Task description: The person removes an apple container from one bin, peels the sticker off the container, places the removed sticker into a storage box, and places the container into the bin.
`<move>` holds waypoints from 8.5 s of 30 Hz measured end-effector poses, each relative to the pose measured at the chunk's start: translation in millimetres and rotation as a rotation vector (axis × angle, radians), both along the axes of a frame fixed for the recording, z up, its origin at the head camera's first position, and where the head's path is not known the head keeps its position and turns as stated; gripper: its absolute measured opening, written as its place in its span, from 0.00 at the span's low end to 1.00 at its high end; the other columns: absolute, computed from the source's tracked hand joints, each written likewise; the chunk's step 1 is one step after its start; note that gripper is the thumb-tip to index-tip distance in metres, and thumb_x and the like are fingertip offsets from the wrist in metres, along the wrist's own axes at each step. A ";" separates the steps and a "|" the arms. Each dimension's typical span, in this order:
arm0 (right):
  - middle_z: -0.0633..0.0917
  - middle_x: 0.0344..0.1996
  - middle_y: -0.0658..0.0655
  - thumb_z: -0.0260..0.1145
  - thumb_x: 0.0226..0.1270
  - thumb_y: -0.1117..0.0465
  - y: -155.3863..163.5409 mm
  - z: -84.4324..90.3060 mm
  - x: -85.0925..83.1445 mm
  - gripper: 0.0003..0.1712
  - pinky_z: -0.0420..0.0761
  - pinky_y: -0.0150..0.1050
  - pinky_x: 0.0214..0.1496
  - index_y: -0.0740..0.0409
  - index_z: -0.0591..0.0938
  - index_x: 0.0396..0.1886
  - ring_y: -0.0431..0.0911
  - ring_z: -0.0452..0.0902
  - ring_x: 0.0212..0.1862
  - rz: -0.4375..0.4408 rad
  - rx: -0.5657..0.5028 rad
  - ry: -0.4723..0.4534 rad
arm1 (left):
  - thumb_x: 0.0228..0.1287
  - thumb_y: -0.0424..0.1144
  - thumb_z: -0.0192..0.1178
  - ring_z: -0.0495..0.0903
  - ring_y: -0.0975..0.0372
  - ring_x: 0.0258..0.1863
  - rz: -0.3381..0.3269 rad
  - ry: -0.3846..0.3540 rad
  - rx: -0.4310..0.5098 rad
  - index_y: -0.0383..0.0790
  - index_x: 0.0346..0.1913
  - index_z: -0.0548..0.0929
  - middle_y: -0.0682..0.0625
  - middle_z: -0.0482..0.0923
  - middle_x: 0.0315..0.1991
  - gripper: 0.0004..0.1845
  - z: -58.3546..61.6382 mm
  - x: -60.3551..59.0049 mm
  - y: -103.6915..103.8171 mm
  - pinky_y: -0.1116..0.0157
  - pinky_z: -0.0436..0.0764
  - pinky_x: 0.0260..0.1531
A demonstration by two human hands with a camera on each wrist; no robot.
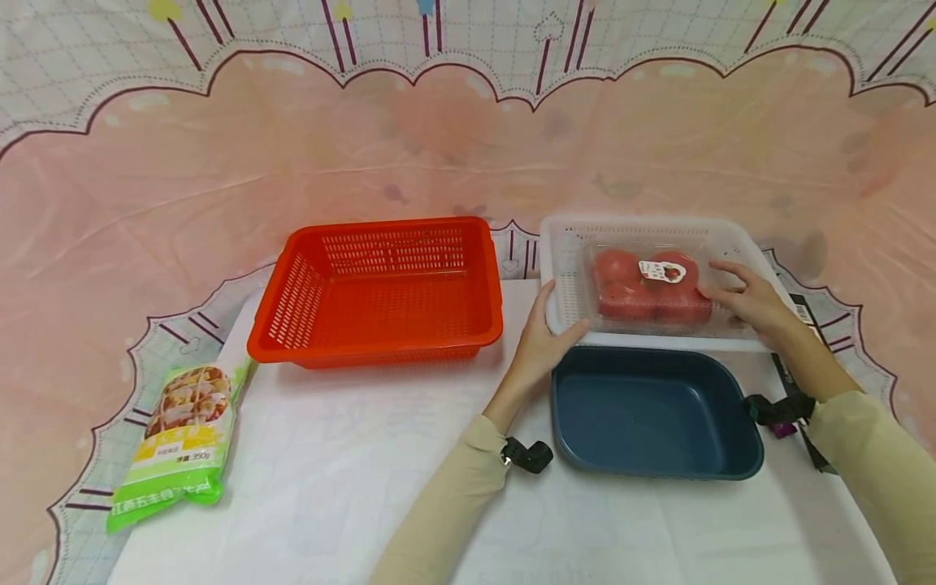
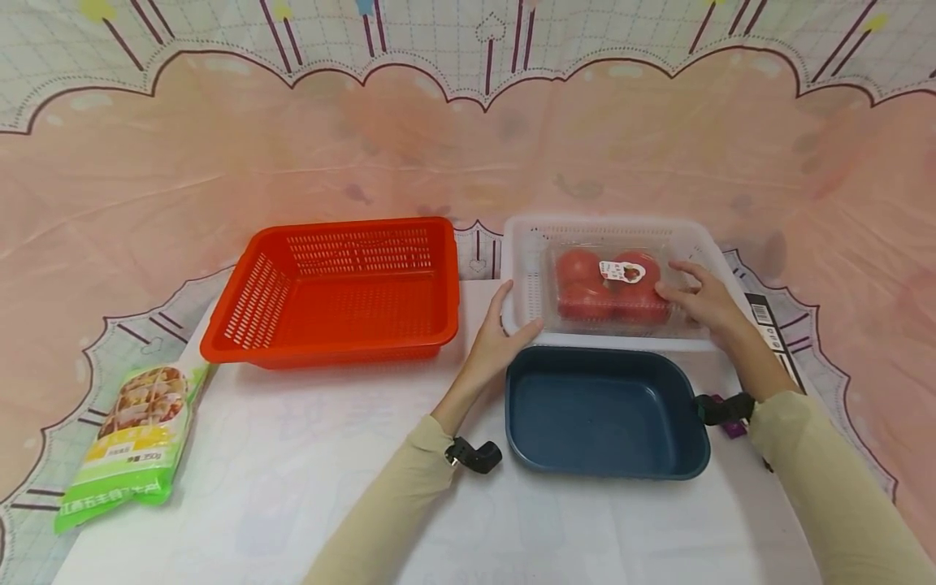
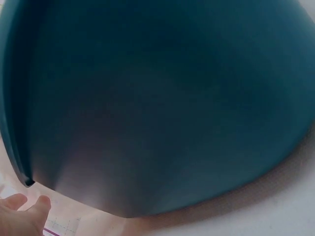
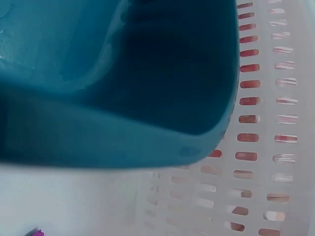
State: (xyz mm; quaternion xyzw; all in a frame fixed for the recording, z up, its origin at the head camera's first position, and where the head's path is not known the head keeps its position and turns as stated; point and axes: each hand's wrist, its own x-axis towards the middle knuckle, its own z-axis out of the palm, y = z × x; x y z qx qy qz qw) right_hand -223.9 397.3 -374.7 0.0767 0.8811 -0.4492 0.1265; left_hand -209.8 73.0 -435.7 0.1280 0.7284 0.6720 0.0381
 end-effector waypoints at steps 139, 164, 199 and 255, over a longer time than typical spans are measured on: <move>0.84 0.24 0.51 0.66 0.64 0.66 -43.8 21.8 18.8 0.15 0.65 0.31 0.15 0.47 0.87 0.48 0.41 0.78 0.21 -0.379 -1.156 0.223 | 0.65 0.61 0.55 0.65 0.58 0.53 0.012 0.053 -0.226 0.67 0.70 0.65 0.44 0.67 0.59 0.30 73.9 -34.3 9.0 0.59 0.78 0.44; 0.80 0.21 0.45 0.70 0.60 0.64 -76.6 35.2 29.9 0.15 0.64 0.28 0.18 0.45 0.87 0.46 0.36 0.72 0.21 -0.413 -0.962 0.418 | 0.67 0.54 0.54 0.70 0.53 0.49 0.192 0.040 -0.174 0.63 0.63 0.74 0.43 0.65 0.56 0.21 87.1 -25.9 7.4 0.52 0.76 0.47; 0.73 0.32 0.47 0.65 0.66 0.61 -117.1 38.5 29.7 0.12 0.63 0.25 0.22 0.43 0.83 0.47 0.37 0.64 0.26 -0.461 -0.797 0.465 | 0.65 0.47 0.54 0.67 0.55 0.51 0.296 0.108 -0.054 0.56 0.59 0.79 0.43 0.63 0.56 0.19 95.3 -26.2 -20.2 0.53 0.77 0.49; 0.67 0.53 0.62 0.59 0.72 0.54 -195.2 51.5 117.8 0.30 0.77 0.36 0.35 0.47 0.64 0.71 0.52 0.71 0.42 0.232 -0.138 0.330 | 0.66 0.49 0.59 0.63 0.54 0.44 0.006 0.034 -0.618 0.67 0.68 0.66 0.42 0.62 0.44 0.29 130.2 87.4 -180.5 0.65 0.73 0.27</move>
